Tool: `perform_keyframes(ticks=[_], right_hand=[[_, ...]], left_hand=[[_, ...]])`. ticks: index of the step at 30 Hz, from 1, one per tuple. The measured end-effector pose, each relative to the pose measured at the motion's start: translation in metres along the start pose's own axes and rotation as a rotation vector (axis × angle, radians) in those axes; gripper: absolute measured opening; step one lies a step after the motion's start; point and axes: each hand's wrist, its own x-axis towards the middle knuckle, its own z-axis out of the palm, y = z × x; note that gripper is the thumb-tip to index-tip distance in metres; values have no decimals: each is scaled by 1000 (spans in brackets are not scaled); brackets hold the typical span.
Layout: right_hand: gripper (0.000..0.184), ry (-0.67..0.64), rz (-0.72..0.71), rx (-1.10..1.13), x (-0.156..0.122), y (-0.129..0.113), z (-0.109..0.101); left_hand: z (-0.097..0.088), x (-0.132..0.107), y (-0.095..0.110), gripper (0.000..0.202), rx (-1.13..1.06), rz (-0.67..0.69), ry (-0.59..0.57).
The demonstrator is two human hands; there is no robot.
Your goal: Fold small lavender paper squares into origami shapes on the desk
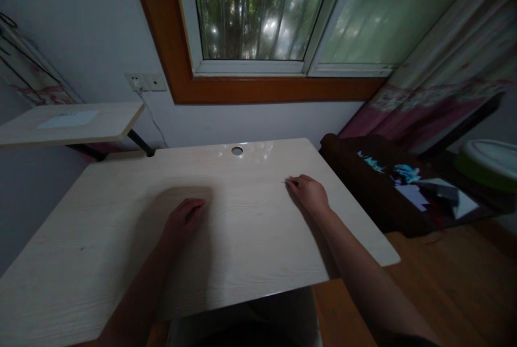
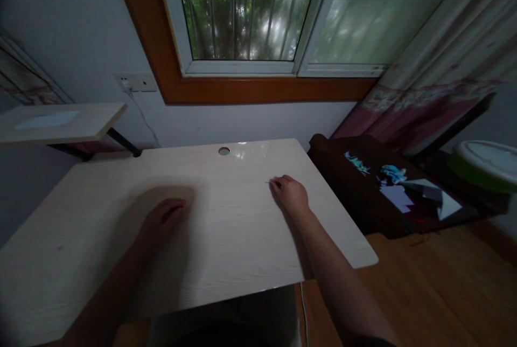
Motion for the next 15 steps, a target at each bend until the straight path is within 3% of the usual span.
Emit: perform_keyframes(ticks=[7,11,15], right_hand=[[27,40,58,136,12,42,-16],[27,112,149,176,30,87,-45],[40,262,402,186,51,137,-84]], left_hand=[[1,0,-4,28,-8,-21,-39],[0,0,-2,27,17,-17,-42],[0,1,-1,26,42,-9,-24]])
